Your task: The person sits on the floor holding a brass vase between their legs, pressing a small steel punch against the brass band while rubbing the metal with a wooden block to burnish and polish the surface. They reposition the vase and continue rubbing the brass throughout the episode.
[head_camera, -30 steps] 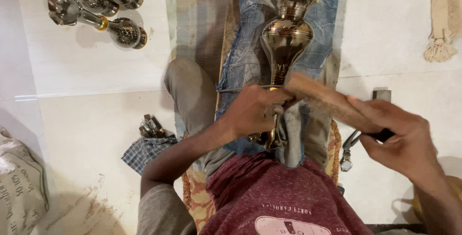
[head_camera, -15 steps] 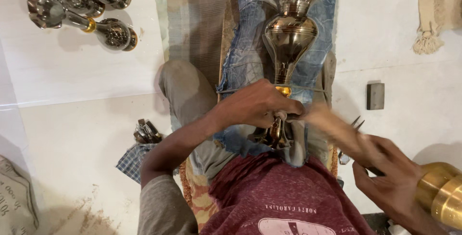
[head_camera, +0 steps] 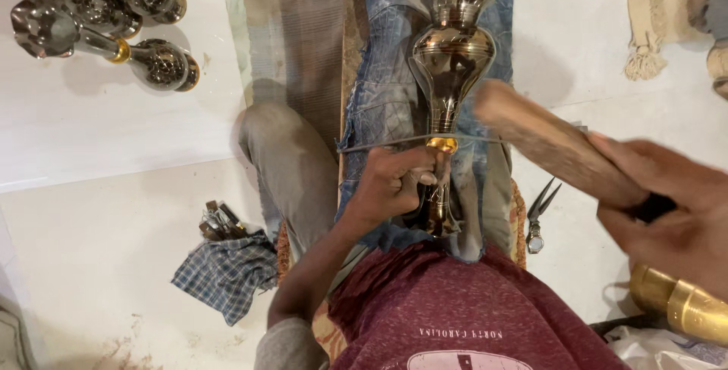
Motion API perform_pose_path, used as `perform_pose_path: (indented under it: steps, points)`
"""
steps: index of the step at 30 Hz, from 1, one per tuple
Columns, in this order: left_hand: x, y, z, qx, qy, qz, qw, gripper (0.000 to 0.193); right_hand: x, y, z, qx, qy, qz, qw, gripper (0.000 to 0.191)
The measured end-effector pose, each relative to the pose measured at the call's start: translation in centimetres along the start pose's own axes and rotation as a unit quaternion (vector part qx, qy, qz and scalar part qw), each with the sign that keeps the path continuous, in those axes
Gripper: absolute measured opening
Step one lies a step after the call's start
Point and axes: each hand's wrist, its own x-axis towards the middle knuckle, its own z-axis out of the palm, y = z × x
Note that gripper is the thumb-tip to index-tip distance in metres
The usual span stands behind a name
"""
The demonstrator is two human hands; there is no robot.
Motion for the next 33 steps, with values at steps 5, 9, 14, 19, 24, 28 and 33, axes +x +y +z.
perform_pose_path:
  steps: [5, 9, 14, 19, 24, 28, 33]
  points:
    - [-0.8, 2.4, 1.7, 0.036, 0.139, -0.066, 0.987, 0.029, 6.9, -2.4, -2.1, -0.151, -0.156, 0.053, 0.975, 0.086]
    - [-0.8, 3.8, 2.3, -0.04, 0.179, -0.11, 0.977, 0.033, 9.9, -7.5, -2.6, -0.252, -0.212, 0.122, 0.936, 0.081]
    - [-0.1, 3.5, 2.0, -0.071, 0.129, -0.113, 0.983, 0.035, 10.8, -10.4, -2.3, -0.393, -0.282, 0.211, 0.849, 0.075]
    - [0.9, 4.1, 1.0, 0.057, 0.033, -0.088, 0.994, 0.04, 9.2, -3.4, 0.6, -0.026, -0.104, 0.017, 0.994, 0.082]
    - [1.5, 4.4, -0.3, 0.024, -0.032, -0.053, 0.998, 0.06, 6.6, 2.1, 2.5, 0.133, 0.027, -0.049, 0.99, 0.08]
    - [1.3, 3.6, -0.4, 0.112, -0.068, -0.067, 0.989, 0.05, 3.7, 3.6, 2.4, 0.053, 0.072, -0.13, 0.987, 0.073]
    - [1.6, 2.1, -0.5, 0.152, -0.113, -0.035, 0.981, 0.043, 1.2, 6.7, 3.4, 0.123, 0.014, -0.047, 0.991, 0.084]
